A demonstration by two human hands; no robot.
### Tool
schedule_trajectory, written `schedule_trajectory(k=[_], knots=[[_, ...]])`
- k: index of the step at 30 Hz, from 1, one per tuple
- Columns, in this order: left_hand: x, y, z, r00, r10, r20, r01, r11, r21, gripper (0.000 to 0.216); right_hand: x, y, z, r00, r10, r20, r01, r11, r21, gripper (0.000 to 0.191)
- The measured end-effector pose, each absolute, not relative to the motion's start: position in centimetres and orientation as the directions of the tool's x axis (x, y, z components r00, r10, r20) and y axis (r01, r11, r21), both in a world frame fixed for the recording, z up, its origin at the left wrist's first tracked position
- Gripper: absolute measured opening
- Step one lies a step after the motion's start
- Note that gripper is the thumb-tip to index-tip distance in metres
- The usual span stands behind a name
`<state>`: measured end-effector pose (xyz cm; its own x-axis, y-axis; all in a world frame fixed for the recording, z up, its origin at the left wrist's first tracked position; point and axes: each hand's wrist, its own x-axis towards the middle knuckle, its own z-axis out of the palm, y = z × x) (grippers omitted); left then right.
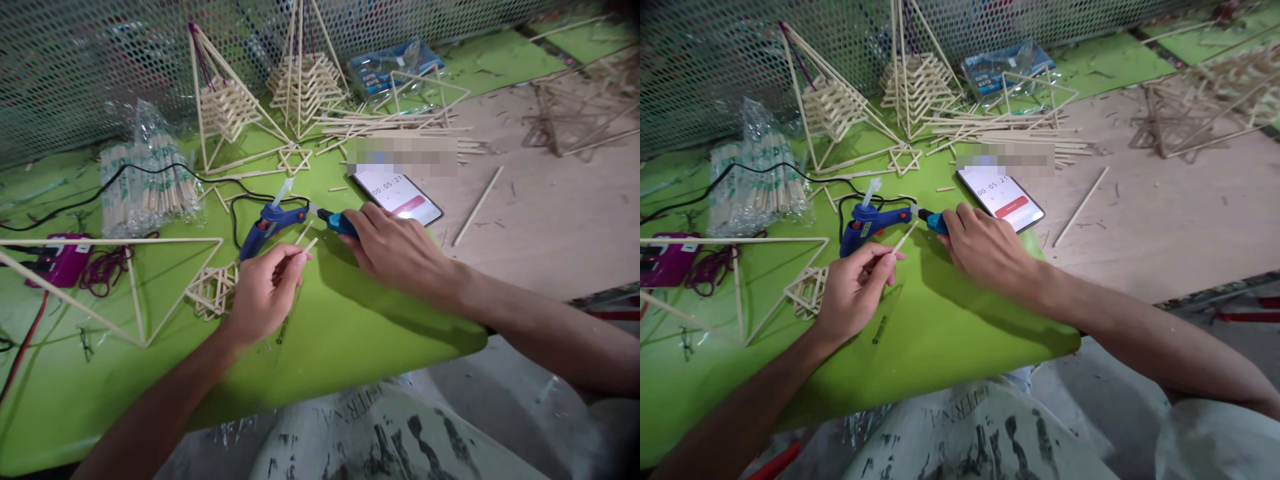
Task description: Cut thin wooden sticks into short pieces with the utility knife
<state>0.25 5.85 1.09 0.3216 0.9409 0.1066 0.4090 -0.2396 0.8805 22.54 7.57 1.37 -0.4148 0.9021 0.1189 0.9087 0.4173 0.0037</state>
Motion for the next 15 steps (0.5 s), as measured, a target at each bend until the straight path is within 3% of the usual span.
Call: schedule_trajectory(k=[6, 9, 15], knots=[[0.2, 5.9, 0.7, 0.315, 0.949, -0.017, 0.225, -0.057, 0.973, 0.020, 22.8, 7.0, 1.3, -0.473, 0.784, 0.403, 0.713, 0.609, -0.348, 0.033], [0.2, 5.9, 0.3, 0.325, 0.945, -0.032, 0.134, -0.013, 0.991, 0.019, 22.4, 6.7, 0.9, -0.562, 0.699, 0.442, 0.617, 0.710, -0.338, 0.034], [0.1, 5.8, 0.1, 0.343, 0.939, -0.007, 0.061, -0.015, 0.998, 0.014, 21.9, 6.7, 0.3, -0.600, 0.663, 0.448, 0.640, 0.733, -0.228, 0.036]])
